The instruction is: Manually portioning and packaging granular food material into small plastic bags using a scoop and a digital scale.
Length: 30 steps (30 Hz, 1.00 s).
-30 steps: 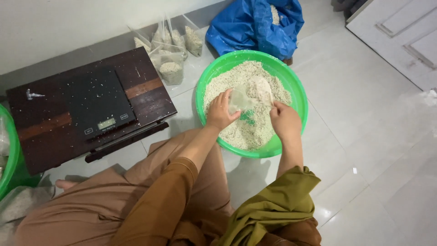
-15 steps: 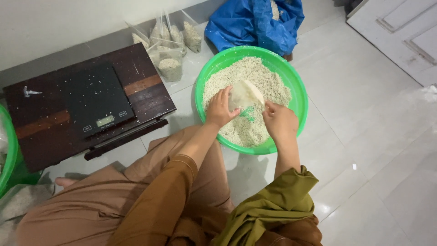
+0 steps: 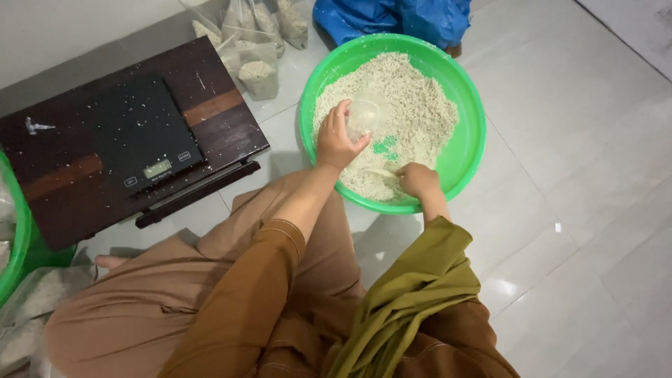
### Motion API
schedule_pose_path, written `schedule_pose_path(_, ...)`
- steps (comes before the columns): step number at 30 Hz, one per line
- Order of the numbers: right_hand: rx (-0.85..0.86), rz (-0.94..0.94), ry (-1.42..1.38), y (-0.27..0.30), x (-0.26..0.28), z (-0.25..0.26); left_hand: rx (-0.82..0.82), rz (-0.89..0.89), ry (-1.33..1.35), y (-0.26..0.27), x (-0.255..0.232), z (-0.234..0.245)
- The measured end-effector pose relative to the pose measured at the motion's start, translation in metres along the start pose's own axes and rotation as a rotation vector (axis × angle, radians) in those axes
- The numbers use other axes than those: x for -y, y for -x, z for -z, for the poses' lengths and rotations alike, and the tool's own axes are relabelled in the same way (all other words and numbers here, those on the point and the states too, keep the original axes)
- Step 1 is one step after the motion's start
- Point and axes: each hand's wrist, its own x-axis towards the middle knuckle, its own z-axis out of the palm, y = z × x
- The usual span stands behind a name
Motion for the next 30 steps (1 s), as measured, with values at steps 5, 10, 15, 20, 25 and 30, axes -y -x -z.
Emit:
schedule_pose_path(5, 0.108, 0.109, -0.163, 0.027, 0.010, 0.030, -0.046, -0.033, -0.005, -0.001, 0.006, -0.005)
schedule_pose_path(10, 0.231, 0.163, -0.381, 0.062, 0.008, 0.080, -0.063, -0.035, -0.019, 0.000, 0.008, -0.008)
schedule_pose_path(15, 0.207, 0.090, -0.656, 0.031, -0.041, 0.054, -0.066, -0.025, 0.010, 0.001, 0.008, -0.006)
schedule_pose_path(20, 0.079, 0.089, -0.863, 0.051, -0.055, 0.085, -0.059, -0.042, -0.004, 0.000, 0.006, -0.005)
schedule_pose_path(25, -0.086, 0.041, -0.929, 0.063, -0.058, 0.113, -0.035, -0.038, 0.001, -0.001, -0.004, 0.003)
schedule_pose_path(30, -0.304, 0.007, -0.885, 0.063, -0.029, 0.118, 0.028, -0.039, -0.072, 0.000, -0.004, 0.000)
